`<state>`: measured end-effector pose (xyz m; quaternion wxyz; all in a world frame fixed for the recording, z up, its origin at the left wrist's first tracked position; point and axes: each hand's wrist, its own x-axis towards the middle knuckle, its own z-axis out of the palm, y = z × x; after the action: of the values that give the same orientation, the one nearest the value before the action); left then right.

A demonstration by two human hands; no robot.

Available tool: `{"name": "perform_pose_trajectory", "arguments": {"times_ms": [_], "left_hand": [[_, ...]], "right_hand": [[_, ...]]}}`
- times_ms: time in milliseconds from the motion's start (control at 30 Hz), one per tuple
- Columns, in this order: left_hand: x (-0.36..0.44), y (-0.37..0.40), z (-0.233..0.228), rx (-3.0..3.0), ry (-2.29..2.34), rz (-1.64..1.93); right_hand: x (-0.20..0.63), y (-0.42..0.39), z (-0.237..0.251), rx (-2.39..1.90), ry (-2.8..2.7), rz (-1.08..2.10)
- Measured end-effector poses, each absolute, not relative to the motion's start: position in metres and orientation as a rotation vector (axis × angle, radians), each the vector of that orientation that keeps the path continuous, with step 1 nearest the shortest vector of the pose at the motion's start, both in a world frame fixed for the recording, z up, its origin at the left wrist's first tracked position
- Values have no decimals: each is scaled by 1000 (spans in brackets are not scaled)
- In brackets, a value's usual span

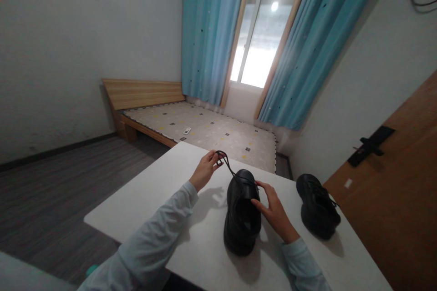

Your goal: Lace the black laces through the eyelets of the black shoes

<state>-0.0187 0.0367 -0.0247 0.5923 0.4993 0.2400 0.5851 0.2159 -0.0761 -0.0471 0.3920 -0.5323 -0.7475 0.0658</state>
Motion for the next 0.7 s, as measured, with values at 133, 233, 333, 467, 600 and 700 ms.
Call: {"name": "perform_pose_trajectory", "arguments": {"times_ms": [133,233,333,467,600,700], "left_hand": [[-16,25,-18,1013,351,1265],[-15,19,-16,989,307,1207],[-13,18,-17,1088,345,1159],[-13,23,-19,1314,452,1146],[-19,30,-19,1465,584,1263],[-24,35,-17,1501,660,1394]], "right_hand": [[216,-76,-47,-1353,-1908,175],[215,-76,-46,-1358,-1915,185],[214,-76,-44,-1359,-1914,194],[214,-77,-43,-1359,-1914,202],[215,-76,-44,-1359,-1904,192],[216,-76,-45,-1357,-1910,199]]}}
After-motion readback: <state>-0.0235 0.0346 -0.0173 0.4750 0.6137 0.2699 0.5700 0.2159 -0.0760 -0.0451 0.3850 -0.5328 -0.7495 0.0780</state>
